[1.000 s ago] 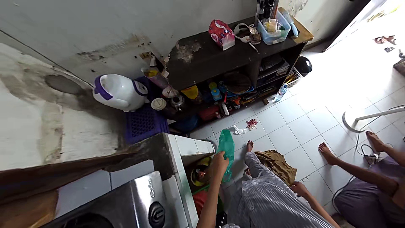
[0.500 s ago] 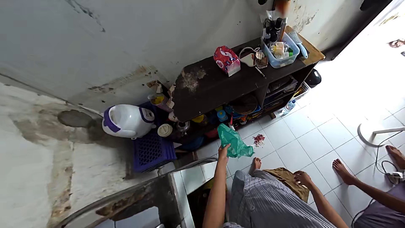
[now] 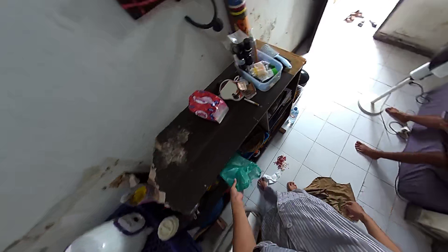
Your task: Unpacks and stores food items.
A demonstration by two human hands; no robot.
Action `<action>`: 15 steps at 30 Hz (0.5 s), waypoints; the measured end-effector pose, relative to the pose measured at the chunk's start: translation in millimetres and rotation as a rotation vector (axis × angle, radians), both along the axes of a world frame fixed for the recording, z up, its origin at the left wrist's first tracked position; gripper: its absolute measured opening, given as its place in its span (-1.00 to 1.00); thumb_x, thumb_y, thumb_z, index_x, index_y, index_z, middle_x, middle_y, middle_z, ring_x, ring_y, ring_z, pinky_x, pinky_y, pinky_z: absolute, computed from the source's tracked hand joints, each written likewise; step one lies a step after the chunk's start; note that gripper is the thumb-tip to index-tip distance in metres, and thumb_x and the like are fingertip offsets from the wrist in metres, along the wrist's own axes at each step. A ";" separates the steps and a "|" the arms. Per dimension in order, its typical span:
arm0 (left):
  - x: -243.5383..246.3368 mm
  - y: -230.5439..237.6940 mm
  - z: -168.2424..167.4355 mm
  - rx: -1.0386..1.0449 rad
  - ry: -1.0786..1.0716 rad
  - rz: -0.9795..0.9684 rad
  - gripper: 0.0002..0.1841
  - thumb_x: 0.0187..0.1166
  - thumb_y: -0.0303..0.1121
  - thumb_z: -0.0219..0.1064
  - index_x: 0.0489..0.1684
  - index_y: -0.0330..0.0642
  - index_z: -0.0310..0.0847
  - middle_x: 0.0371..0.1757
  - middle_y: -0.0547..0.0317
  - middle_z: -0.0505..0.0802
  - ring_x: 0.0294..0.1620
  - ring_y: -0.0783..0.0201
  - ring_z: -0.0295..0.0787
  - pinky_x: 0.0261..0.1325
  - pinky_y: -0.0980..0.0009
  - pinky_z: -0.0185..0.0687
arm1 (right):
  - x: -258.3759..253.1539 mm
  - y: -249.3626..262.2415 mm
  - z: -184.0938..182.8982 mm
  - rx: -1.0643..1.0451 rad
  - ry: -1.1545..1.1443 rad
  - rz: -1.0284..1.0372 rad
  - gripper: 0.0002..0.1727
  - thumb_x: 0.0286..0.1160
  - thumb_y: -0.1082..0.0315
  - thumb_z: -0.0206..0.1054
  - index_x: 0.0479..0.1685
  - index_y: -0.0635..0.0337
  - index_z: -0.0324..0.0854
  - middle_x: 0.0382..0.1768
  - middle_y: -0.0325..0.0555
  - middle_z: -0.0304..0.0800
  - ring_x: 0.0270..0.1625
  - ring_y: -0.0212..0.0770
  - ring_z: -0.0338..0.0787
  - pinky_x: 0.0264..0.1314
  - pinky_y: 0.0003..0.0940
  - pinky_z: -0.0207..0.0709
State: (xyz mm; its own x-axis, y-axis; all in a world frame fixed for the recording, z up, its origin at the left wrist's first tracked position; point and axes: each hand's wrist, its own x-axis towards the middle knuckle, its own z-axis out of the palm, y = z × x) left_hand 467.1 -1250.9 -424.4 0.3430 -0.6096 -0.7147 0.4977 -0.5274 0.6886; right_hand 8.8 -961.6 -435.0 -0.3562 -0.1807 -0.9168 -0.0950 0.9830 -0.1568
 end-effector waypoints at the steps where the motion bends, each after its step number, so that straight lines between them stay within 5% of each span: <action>1: 7.0 -9.6 -0.7 -0.007 0.012 -0.002 -0.55 0.85 -0.31 0.00 0.65 -0.28 0.22 0.53 -0.17 0.54 0.40 0.11 0.56 0.43 0.14 0.51 | 11.3 1.1 2.4 0.017 -0.007 -0.006 -0.59 0.82 0.35 0.15 0.45 0.48 0.54 0.33 0.48 0.67 0.38 0.31 0.70 0.50 0.18 0.47; 7: 50.2 -48.3 -7.9 0.063 0.037 -0.128 -0.50 0.88 -0.15 -0.06 0.69 -0.21 0.20 0.61 -0.08 0.48 0.51 0.14 0.48 0.51 0.15 0.43 | 82.6 -39.3 28.6 0.001 -0.042 -0.004 -0.59 0.84 0.32 0.14 0.43 0.47 0.56 0.34 0.44 0.68 0.40 0.24 0.69 0.54 0.09 0.42; 12: 80.1 -58.7 -11.3 -0.010 0.022 -0.226 -0.60 0.87 -0.31 -0.13 0.52 -0.38 0.25 0.33 -0.11 0.58 0.18 0.21 0.56 0.30 0.28 0.53 | 115.2 -89.4 40.9 -0.141 -0.028 -0.054 -0.60 0.84 0.39 0.09 0.49 0.42 0.52 0.34 0.45 0.67 0.36 0.27 0.72 0.50 0.12 0.48; 15: 109.0 -57.2 -12.7 -0.128 -0.130 -0.434 -0.55 0.85 -0.51 -0.09 0.58 -0.72 0.10 0.59 -0.52 0.42 0.51 -0.08 0.46 0.59 0.22 0.32 | 122.8 -98.1 39.3 -0.197 0.031 -0.059 -0.62 0.82 0.41 0.11 0.46 0.38 0.55 0.26 0.41 0.73 0.25 0.24 0.78 0.40 0.11 0.54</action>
